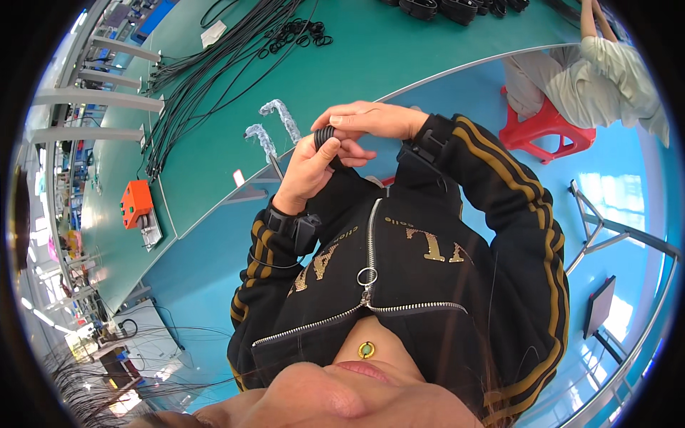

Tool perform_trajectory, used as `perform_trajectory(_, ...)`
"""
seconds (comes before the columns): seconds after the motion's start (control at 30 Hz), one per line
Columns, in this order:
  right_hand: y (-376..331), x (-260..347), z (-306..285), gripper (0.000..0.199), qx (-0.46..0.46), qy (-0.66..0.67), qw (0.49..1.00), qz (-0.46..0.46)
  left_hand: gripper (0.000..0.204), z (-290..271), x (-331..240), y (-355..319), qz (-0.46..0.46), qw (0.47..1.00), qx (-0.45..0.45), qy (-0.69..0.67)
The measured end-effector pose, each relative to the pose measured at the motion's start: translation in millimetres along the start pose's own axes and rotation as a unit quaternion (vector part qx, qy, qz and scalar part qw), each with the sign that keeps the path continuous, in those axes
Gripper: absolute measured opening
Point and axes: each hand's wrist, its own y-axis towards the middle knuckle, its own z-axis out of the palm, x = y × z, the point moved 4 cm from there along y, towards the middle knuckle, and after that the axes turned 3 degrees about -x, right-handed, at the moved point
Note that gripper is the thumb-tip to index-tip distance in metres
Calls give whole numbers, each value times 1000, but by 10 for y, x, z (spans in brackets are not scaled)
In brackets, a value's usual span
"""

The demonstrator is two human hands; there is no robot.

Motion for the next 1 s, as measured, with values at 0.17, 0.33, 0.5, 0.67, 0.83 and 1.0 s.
perform_trajectory(0.17, 5, -101, 89, 74, 37, 167, 981, 86, 32, -61, 94, 33, -11, 998, -7, -58)
perform_trajectory(0.33, 70, -173, 71, 84, 120, 323, 938, 31, 47, -63, 49, 66, -21, 999, 12, -36)
perform_trajectory(0.5, 67, -36, 133, 91, 98, 383, 918, -11, 46, -38, 11, 48, -16, 999, 12, -48)
perform_trajectory(0.67, 67, -36, -86, 79, -11, 307, 952, -17, 44, 71, -2, 58, -5, 994, -26, -102)
perform_trajectory(0.83, 38, 306, -167, 56, -2, -194, 978, -73, 46, -56, 78, 29, 15, 996, -26, -86)
perform_trajectory(1.0, 16, 376, -125, 41, -9, -366, 931, 7, 42, -100, 128, 30, -2, 999, -28, -44)
